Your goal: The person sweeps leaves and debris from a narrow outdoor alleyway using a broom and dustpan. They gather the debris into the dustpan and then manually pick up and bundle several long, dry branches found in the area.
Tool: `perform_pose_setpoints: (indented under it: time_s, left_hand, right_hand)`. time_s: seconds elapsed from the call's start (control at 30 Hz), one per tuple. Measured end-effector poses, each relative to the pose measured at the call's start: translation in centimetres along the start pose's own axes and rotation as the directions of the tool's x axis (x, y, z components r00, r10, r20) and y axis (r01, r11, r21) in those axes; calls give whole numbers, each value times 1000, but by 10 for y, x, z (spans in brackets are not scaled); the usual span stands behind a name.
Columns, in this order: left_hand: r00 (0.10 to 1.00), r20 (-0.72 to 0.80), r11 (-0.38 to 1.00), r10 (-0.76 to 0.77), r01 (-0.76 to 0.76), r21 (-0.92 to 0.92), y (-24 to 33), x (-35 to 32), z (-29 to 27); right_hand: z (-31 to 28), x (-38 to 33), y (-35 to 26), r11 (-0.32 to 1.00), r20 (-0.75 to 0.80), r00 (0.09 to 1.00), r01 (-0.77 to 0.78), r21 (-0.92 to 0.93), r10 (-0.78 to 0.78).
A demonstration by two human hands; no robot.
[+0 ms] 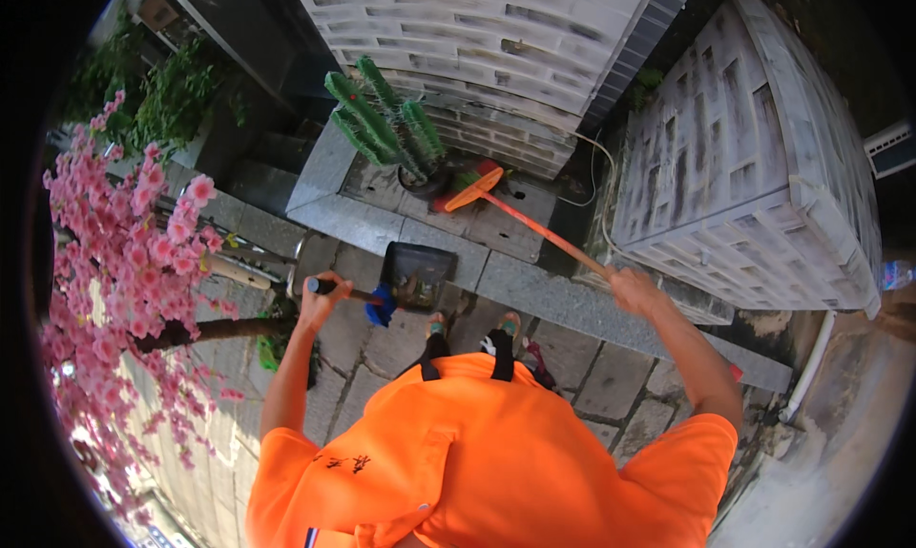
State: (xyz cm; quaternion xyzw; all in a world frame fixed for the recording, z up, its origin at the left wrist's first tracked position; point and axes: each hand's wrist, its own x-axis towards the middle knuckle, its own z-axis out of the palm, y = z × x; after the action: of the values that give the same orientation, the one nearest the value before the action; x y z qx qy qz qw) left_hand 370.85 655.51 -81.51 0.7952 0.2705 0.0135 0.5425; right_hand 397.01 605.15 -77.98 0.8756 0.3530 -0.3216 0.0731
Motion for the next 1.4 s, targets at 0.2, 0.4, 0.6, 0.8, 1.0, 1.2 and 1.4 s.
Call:
perform_pose_setpoints:
  time_s: [0.2, 0.4, 0.6, 0.8, 1.0, 1.2, 1.4]
  left_hand:
    - [998, 65, 999, 10, -7, -48, 30, 8, 30]
    - [982, 169, 995, 90, -81, -55, 49, 54, 64]
    - [935, 323, 989, 147, -143, -35, 96, 125, 121]
    - [933, 340, 993, 115, -113, -25, 102, 197, 169]
    - [903, 414, 992, 112, -80, -94, 107, 207, 188]
    - [884, 441, 988, 155, -149, -50, 127, 205, 195]
    - [905, 399, 981, 152, -87, -175, 100, 211, 178]
  right_hand:
    - [6, -48, 24, 933, 153, 980, -174, 316, 130]
    - [12, -79, 22, 953, 7, 995, -93, 289, 95]
    - [42, -61, 23, 889, 81, 979, -204, 410, 187]
    - [55, -105, -1, 651, 225, 950, -314, 691, 219]
    - [79, -170, -7, 547, 82, 953, -236, 804, 291]
    - [172, -109, 6, 801, -49, 968, -175, 572, 247]
    - [85, -213, -49, 149, 429, 872, -468, 871, 235]
